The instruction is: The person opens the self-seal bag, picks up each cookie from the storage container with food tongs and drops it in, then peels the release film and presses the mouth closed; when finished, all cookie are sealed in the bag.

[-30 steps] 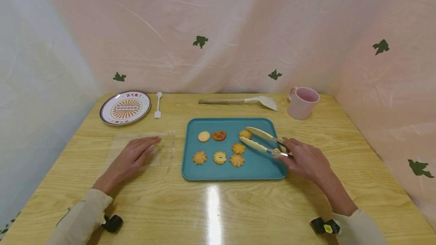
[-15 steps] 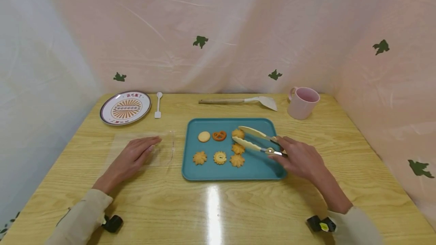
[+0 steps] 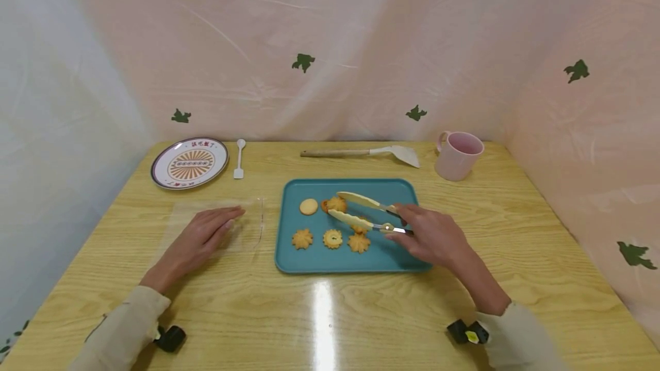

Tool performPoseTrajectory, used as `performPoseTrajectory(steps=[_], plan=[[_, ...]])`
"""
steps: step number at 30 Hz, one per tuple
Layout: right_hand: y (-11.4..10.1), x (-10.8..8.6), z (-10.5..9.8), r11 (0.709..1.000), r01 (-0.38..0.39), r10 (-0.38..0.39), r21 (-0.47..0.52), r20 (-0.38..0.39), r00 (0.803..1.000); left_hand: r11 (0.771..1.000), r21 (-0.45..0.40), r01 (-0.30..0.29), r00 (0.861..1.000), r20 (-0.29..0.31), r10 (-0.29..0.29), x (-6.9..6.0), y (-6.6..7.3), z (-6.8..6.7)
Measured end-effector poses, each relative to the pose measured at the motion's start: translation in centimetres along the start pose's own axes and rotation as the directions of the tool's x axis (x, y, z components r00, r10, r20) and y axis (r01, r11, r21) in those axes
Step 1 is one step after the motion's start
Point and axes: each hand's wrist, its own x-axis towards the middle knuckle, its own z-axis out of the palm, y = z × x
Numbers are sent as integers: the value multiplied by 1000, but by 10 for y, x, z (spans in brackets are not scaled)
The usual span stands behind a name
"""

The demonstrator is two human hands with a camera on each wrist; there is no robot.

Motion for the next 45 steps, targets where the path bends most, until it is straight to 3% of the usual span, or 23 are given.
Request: performPoseTrajectory(steps=[19, 31, 38, 45], plan=[[-34, 28, 18, 986, 163, -163, 39, 7, 987, 1000, 14, 2, 1000, 3, -2, 0, -1, 1], [-56, 43, 27, 982, 189, -190, 11, 39, 981, 999, 1, -32, 999, -25, 32, 1, -1, 0], [-69, 55, 33, 974, 221, -224, 52, 59, 973, 999, 3, -51, 998, -38, 51, 0, -2, 1], [-79, 67, 38, 968, 238, -246, 83, 102, 964, 999, 2, -35, 999, -24, 35, 0, 0, -1]])
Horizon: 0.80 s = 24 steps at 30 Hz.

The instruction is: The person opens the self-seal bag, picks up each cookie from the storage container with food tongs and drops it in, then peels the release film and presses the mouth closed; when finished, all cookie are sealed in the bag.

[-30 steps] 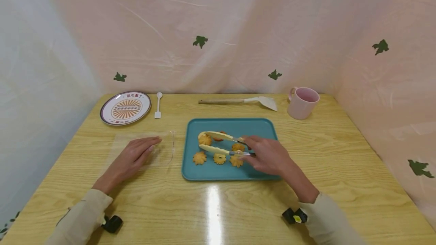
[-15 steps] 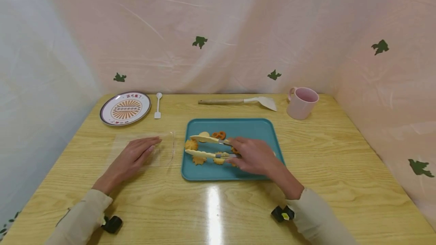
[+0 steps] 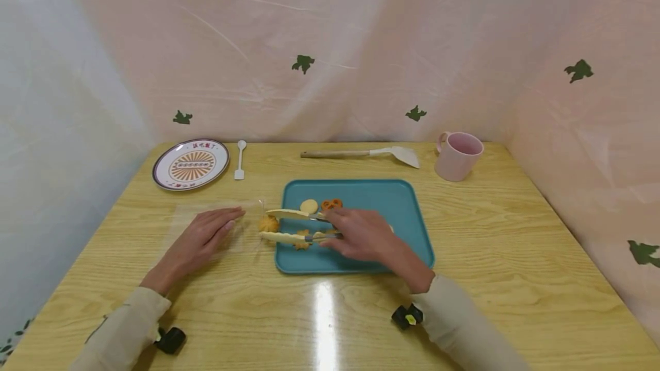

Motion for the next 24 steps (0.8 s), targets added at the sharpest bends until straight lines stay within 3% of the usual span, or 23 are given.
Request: performPoseTrajectory(steps=[24], plan=[[-14, 34, 16, 999, 23, -25, 34, 61, 998, 1000, -29, 1, 1000, -29, -2, 1, 4, -1]])
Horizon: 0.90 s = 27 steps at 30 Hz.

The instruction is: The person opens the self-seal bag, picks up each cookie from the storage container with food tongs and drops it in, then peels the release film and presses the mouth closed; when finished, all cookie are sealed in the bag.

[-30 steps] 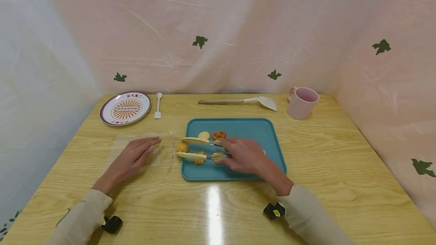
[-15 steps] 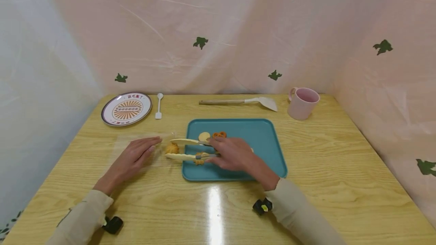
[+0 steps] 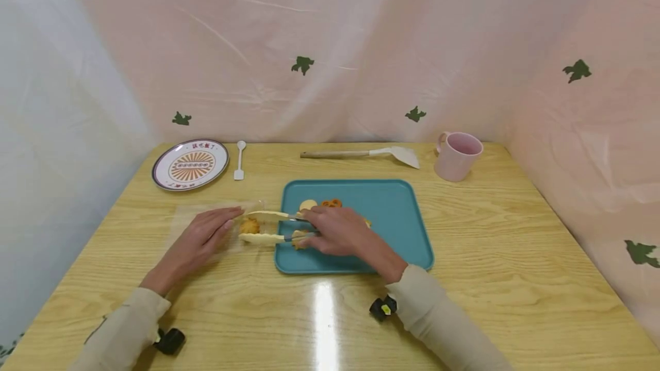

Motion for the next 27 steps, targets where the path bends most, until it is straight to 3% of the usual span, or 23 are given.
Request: performPoseTrajectory(steps=[7, 17, 27], plan=[[-2, 8, 4, 999, 34, -34, -24, -1, 999, 1000, -5, 28, 1000, 11, -28, 0, 1, -1], [-6, 18, 5, 998, 57, -58, 22, 31, 998, 998, -28, 54, 998, 26, -53, 0, 3, -3], [-14, 30, 5, 996, 70, -67, -51, 48, 997, 997, -34, 62, 998, 27, -61, 2, 2, -3]])
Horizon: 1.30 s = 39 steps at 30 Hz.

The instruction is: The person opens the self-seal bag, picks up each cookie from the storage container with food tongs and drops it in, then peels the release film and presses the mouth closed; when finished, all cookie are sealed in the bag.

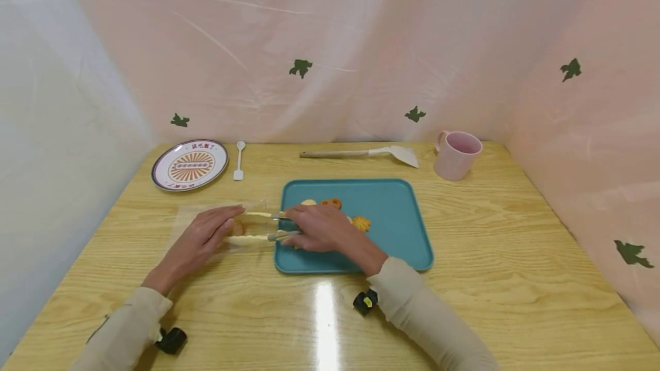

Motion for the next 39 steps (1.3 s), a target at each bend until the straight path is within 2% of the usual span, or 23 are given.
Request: performPoseTrajectory(steps=[6, 11, 22, 29, 35, 39], plan=[[-3, 6, 0, 999, 5, -4, -40, 35, 999, 1000, -12, 8, 1000, 7, -8, 3, 2, 0], [-5, 9, -2, 999, 14, -13, -50, 36, 999, 1000, -5, 11, 1000, 11, -11, 3, 3, -1], [-6, 11, -2, 998, 16, -13, -62, 35, 999, 1000, -2, -19, 1000, -10, 19, 3, 0, 0], [0, 2, -8, 1000, -22, 23, -15, 46, 999, 1000, -10, -6, 1000, -11, 6, 2, -3, -1], [9, -12, -13, 999, -42, 42, 1, 42, 998, 999, -11, -37, 999, -34, 36, 3, -5, 0], [16, -21, -16, 998, -52, 51, 36, 31, 998, 1000, -17, -24, 999, -39, 24, 3, -5, 0]])
